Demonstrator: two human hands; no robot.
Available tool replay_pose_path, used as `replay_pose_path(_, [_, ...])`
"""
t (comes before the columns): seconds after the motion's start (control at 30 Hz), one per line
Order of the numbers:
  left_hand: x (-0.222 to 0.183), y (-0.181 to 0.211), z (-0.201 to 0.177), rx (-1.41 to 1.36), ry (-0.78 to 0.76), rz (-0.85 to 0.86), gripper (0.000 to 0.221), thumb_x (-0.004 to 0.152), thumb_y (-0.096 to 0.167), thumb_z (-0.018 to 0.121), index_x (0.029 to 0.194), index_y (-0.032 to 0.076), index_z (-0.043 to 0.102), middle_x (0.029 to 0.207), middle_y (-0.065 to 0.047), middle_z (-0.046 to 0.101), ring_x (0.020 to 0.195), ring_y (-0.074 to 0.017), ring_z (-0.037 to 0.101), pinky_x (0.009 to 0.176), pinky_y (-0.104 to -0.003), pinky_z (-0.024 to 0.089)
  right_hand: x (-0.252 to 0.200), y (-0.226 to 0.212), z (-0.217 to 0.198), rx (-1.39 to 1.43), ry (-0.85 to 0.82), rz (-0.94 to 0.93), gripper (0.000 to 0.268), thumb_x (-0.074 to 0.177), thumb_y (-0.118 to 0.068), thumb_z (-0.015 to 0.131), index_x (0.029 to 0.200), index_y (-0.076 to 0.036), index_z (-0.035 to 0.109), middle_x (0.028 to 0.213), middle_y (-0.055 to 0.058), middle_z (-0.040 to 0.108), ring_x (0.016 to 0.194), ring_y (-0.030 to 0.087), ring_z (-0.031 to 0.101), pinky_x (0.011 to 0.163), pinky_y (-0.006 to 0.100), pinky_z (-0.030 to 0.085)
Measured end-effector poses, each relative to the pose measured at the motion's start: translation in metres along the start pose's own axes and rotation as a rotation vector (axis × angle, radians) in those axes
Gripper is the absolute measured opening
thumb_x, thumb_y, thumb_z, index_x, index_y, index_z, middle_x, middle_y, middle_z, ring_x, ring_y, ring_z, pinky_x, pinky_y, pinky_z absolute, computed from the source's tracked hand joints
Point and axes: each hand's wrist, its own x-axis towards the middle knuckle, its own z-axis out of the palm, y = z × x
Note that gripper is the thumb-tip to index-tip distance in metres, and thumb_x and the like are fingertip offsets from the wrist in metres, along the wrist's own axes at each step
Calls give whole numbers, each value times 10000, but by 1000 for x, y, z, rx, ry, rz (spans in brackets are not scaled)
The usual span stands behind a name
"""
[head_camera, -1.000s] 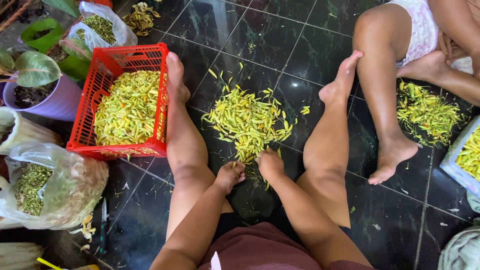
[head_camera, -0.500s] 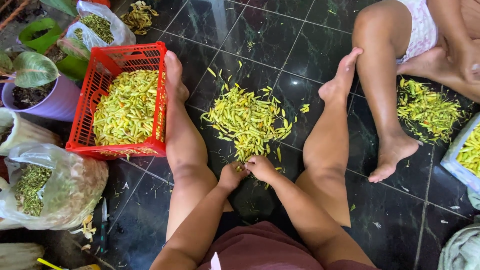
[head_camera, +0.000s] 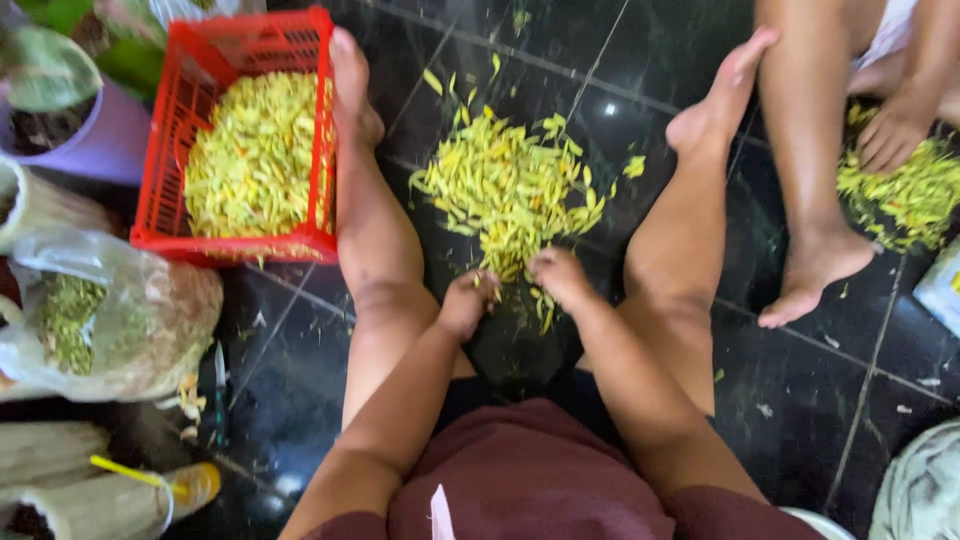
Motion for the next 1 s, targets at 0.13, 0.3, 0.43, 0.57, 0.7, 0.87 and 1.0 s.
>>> replay_pose_path(0.13, [-20, 38, 1, -368, 49, -240, 263, 995, 199, 574, 1202, 48, 632, 837, -79, 653, 683, -160, 642, 606, -245, 530, 1, 3, -22, -483, 75, -85, 293, 972, -256, 630, 1200, -111, 740, 1081, 198, 691, 1045, 395, 709, 868, 480, 604])
replay_pose_path(0.3, [-7, 27, 3, -459, 60, -308, 331, 979, 215, 574, 1262, 53, 631, 853, -115, 671, 726, -206, 701, 677, -321, 619, 5, -2, -25, -698, 89, -58, 356, 981, -252, 678, 1288, -72, 674, 1183, 185, 577, 1086, 398, 667, 850, 508, 610])
replay_pose_path(0.43, [-5, 21, 2, -426, 35, -331, 242, 939, 275, 663, 1106, 100, 672, 830, -121, 685, 717, -241, 732, 691, -394, 660, -10, -17, -20, -766, 106, -120, 284, 984, -164, 674, 1227, -17, 672, 1158, 225, 531, 1065, 444, 612, 892, 546, 584])
replay_pose_path(0.57, [-4, 14, 2, -348, 34, -325, 228, 932, 232, 719, 1104, 96, 653, 817, -76, 668, 693, -203, 734, 664, -403, 676, -2, 2, -12, -862, 96, -104, 173, 961, -248, 692, 1020, -89, 726, 1072, 151, 582, 1053, 396, 604, 893, 477, 565])
replay_pose_path(0.7, [1, 3, 3, -293, 61, -315, 285, 913, 195, 765, 1140, 55, 665, 810, -80, 667, 672, -202, 738, 638, -414, 686, -17, -28, -19, -707, 121, -84, 224, 951, -145, 685, 1155, -54, 675, 1120, 186, 572, 1064, 421, 599, 889, 526, 559])
replay_pose_path(0.87, [-10, 11, 7, -236, 17, -329, 303, 913, 185, 747, 1168, 51, 654, 840, -74, 636, 696, -204, 727, 683, -426, 688, -22, -26, -19, -787, 87, -254, 293, 923, -161, 692, 1214, -129, 681, 1121, 180, 562, 1067, 447, 590, 854, 573, 565])
replay_pose_path(1.0, [-9, 12, 6, -226, 20, -330, 335, 918, 158, 740, 1215, 38, 642, 875, -92, 621, 711, -226, 721, 705, -451, 683, -10, -10, -8, -885, 94, -300, 254, 877, -304, 714, 1104, -191, 719, 1048, 133, 612, 1034, 403, 644, 824, 534, 591])
